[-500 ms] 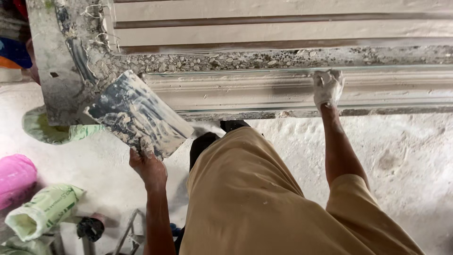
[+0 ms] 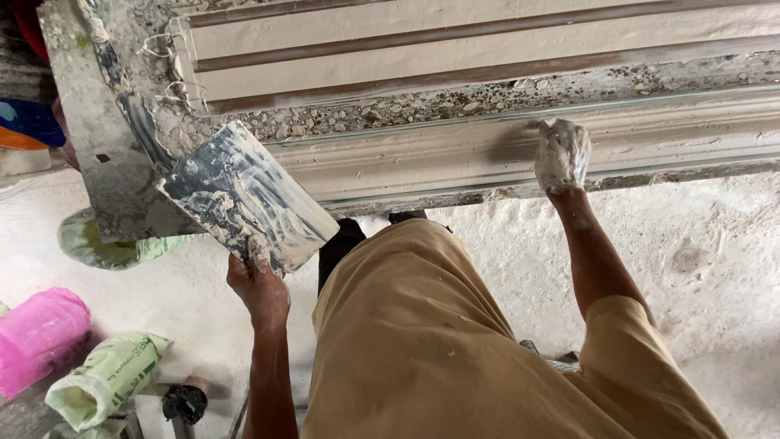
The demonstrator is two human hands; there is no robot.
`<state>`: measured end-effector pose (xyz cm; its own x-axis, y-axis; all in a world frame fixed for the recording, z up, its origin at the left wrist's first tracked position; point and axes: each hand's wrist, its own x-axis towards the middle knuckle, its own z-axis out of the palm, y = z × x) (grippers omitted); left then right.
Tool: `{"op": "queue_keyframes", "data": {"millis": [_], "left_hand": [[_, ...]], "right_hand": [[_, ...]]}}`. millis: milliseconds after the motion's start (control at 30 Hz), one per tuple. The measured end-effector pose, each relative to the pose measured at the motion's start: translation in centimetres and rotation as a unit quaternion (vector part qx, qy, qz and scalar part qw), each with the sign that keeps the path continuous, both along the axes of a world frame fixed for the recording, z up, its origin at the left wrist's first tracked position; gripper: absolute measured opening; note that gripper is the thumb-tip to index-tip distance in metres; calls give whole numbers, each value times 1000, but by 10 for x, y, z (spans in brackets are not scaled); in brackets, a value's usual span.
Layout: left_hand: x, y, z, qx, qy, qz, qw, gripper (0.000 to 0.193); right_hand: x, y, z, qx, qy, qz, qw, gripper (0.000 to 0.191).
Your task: The person uses a trowel to spread plaster over long channel molds on a workbench. They then wash the trowel and a sponge in a bucket of water, mix plaster in a bowl by hand, and scrape residue off the workbench surface with the trowel.
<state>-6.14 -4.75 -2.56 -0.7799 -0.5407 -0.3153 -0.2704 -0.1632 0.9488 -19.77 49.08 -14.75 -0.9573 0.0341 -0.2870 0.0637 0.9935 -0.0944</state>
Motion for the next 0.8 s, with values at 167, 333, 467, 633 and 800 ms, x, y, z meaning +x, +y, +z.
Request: {"op": "queue_keyframes", "data": {"millis": [167,333,467,633,800], "left_hand": [[-10,-14,1,4,16,14,1000,21],[-15,-21,3,24,29,7,999,21],[-21,-18,12,8,39,2,999,23],[-22,-17,18,-5,37,3,999,22],[-24,-18,16,-39,12,-6,999,18]], "right_hand": [[3,-31,-6,54,-19,-55,997,83],[-1,-68,-11,-5,-66,-128,990,93],[-7,-84,-3,0,-105,-113,988,95],[-20,-58,7,44,-130,-215,967,69],[-21,-68,-12,-38,48,-123,990,73]]}}
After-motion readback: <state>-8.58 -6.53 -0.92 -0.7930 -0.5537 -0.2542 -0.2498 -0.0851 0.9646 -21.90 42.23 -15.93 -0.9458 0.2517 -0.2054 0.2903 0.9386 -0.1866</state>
